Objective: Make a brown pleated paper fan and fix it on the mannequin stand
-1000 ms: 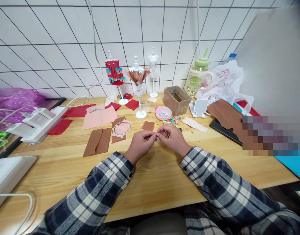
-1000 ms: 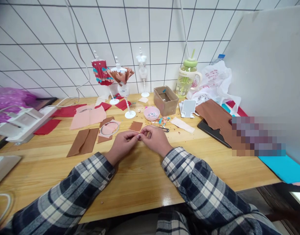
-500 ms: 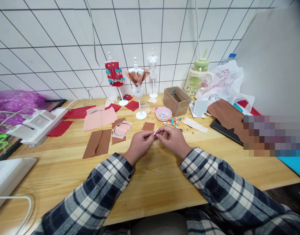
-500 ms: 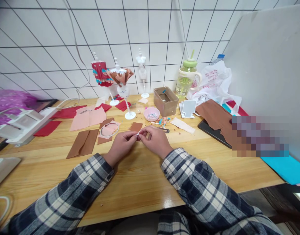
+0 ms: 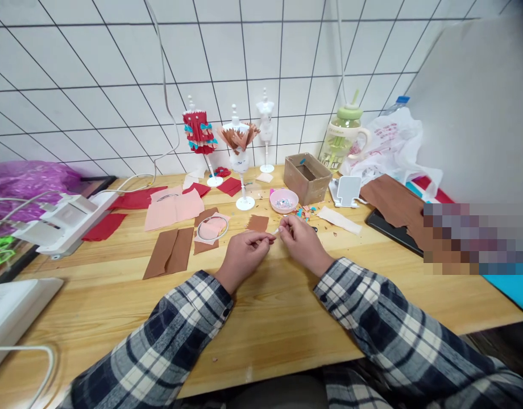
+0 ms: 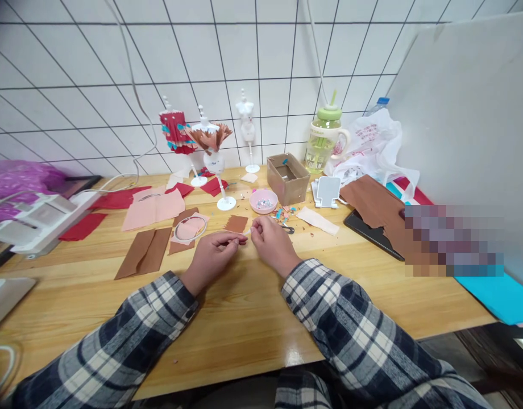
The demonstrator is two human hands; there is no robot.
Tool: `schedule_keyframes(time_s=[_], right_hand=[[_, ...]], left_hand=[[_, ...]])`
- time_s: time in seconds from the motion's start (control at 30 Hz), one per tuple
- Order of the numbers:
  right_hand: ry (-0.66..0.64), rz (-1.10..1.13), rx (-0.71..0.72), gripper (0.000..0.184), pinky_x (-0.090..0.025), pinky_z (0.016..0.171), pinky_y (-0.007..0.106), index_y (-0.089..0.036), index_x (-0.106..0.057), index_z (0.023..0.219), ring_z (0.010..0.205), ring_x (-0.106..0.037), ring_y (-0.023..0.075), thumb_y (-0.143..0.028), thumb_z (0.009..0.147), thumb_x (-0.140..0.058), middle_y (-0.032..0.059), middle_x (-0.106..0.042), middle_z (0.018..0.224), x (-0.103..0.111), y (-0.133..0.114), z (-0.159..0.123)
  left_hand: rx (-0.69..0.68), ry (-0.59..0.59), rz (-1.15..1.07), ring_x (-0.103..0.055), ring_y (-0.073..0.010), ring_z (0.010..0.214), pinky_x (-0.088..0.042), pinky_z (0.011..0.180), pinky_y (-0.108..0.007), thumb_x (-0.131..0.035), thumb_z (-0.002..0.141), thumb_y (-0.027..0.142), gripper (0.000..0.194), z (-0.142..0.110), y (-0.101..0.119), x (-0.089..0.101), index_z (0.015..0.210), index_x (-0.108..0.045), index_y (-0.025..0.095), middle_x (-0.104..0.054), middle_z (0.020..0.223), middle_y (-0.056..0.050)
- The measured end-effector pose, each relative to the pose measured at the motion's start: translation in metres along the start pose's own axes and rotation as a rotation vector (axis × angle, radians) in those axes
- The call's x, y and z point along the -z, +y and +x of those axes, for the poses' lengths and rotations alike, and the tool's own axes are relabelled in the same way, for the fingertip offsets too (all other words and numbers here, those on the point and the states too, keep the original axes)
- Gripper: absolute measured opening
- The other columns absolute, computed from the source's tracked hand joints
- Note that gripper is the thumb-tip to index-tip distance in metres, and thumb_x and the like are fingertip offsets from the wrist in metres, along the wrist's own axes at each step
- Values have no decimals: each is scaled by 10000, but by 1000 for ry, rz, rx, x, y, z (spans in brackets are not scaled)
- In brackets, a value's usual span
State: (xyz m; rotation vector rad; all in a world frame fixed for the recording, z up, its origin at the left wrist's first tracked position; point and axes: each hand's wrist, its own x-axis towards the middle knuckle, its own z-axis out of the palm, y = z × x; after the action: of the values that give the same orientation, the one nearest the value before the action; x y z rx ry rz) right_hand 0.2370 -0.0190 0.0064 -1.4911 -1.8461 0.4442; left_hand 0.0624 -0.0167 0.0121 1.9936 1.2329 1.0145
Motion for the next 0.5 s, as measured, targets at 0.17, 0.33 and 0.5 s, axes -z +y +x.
schedule_keyframes(time_s=[0.17, 0.33, 0.5], right_hand=[[-139, -76, 11, 54, -367, 688, 275, -193, -580, 853, 785, -549, 170, -201, 886, -539, 25, -629, 826, -6, 7, 2], [-103, -184, 12, 108, -389, 688, 284, -204, -641, 915, 817, -587, 183, -212, 904, -534, 51, -675, 923, 8, 16, 6], [31, -318, -34, 327, -437, 745, 326, -221, -691, 1102, 945, -609, 243, -97, 878, -487, 113, -652, 1149, 27, 36, 12]], left_hand=[[-183, -18, -75, -720, -186, 842, -545, 833, -314, -557, 820, 177, 217, -3, 9, 5, 819, -770, 212, -783, 894, -53], [-224, -57, -182, -727, -199, 915, -554, 868, -347, -563, 812, 172, 213, -5, 11, 5, 836, -768, 225, -777, 987, -62], [-153, -104, -262, -691, -225, 1029, -499, 978, -407, -567, 826, 219, 192, -3, 6, 10, 826, -760, 215, -753, 1085, -80]])
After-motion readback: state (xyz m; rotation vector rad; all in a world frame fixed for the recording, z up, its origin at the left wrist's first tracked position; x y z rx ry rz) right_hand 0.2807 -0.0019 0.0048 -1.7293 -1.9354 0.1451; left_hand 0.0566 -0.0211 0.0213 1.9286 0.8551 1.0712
